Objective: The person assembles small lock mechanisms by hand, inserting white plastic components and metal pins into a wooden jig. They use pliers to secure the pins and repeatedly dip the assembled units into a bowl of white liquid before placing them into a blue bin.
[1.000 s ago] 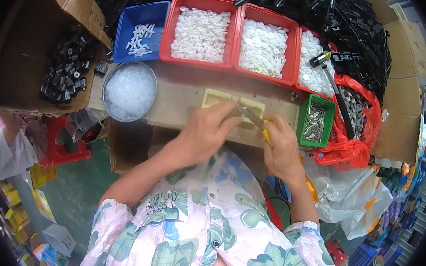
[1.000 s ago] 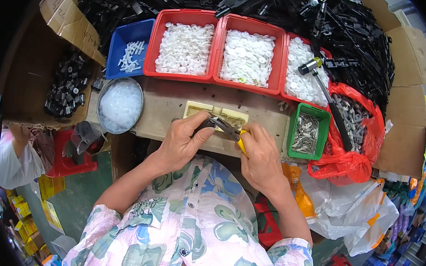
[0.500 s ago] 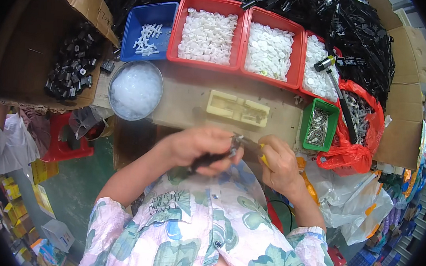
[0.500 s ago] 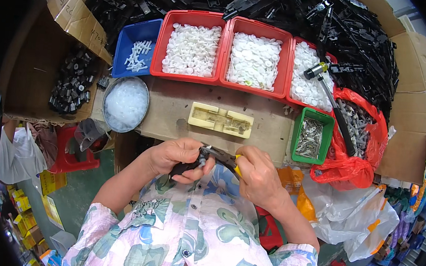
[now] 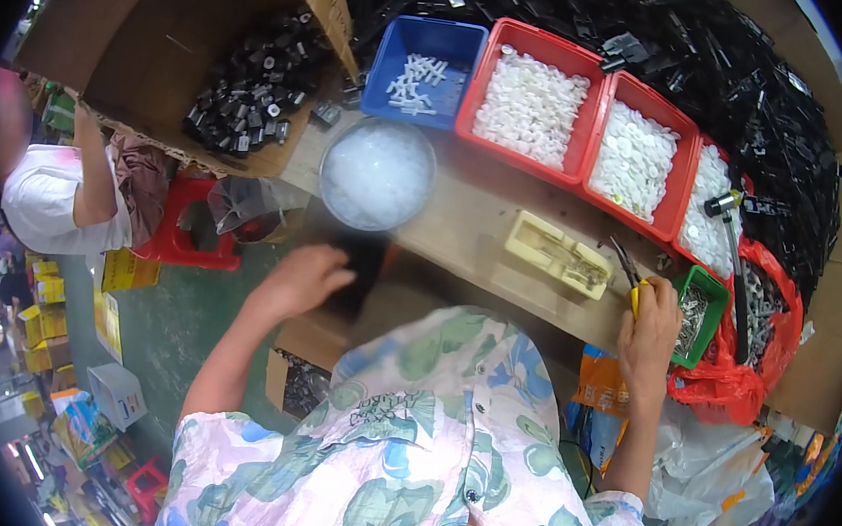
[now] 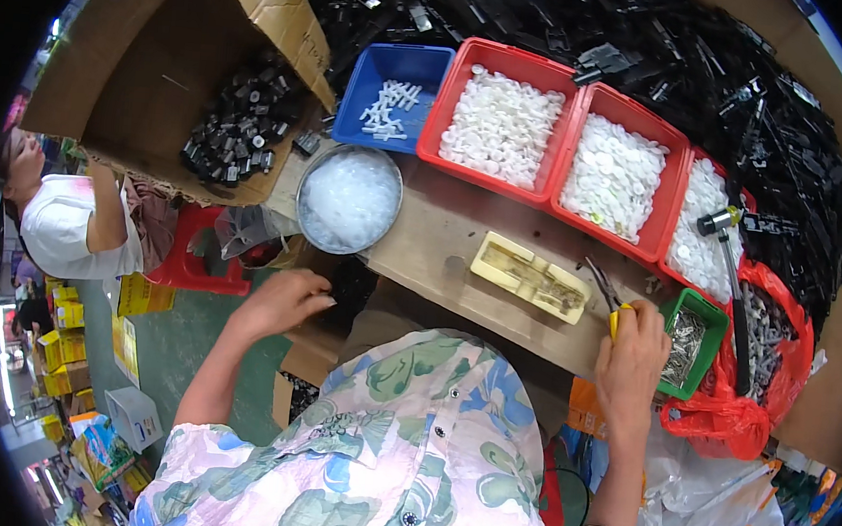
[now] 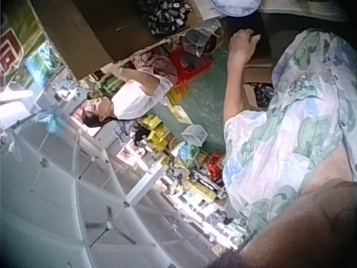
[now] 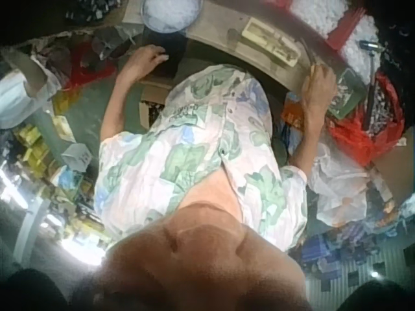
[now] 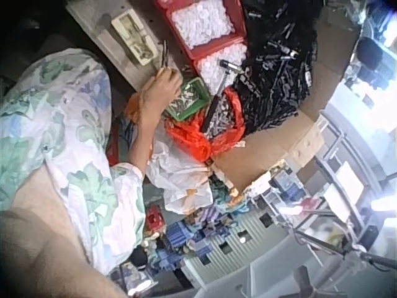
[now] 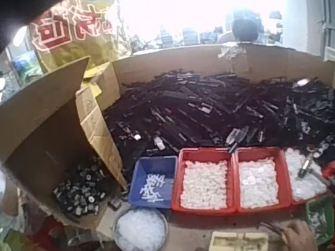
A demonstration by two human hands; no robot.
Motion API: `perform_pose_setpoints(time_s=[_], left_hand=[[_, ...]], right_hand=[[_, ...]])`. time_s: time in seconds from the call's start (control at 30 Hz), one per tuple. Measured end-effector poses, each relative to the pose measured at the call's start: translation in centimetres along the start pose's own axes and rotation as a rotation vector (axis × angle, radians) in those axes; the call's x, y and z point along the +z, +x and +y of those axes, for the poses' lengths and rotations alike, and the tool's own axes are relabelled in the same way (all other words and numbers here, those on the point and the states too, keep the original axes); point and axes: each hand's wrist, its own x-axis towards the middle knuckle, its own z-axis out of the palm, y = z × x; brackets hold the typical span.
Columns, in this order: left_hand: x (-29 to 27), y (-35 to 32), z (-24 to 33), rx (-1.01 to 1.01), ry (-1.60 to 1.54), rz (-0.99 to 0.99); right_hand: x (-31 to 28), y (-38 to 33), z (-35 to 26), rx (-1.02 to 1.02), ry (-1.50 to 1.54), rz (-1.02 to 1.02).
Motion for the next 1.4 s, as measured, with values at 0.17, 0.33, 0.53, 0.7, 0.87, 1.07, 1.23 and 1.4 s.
perform_pose_setpoints(time_s=[0.17, 0.33, 0.53, 0.7, 0.87, 1.07, 1.23, 1.4], left_hand=[[-7.4, 2.6, 1.8, -0.204, -0.074, 0.163], [-9.2, 8.1, 0.1, -0.004, 0.176, 0.477], [-9.4, 13.1, -2.9, -0.037, 0.199, 0.467], [-9.1, 13.7, -3.6, -0.047, 0.255, 0.455], [-9.1, 14.5, -4.5, -0.088, 0.242, 0.455], [-8.9, 14.1, -5.3, -0.347, -0.674, 0.557], [-8.8, 14.7, -5.9, -0.368, -1.079, 0.661], [-9.1, 14.1, -6.1, -0.290, -1.253, 0.710]], right_hand=[[0.9, 0.3, 0.2, 0.015, -0.126, -0.023], [-0.4, 0.9, -0.5, -0.048, -0.078, -0.036], [-3.7, 3.2, -0.8, -0.125, 0.139, -0.011], [-4.9, 9.0, -1.8, -0.317, 0.264, 0.136], [-4.0, 18.2, -4.6, -0.468, 0.315, 0.245], [-0.6, 29.2, -9.0, -0.474, 0.238, 0.481], [1.0, 33.8, -10.4, -0.332, 0.100, 0.385], [-0.8, 33.5, -9.4, -0.234, 0.200, 0.449]])
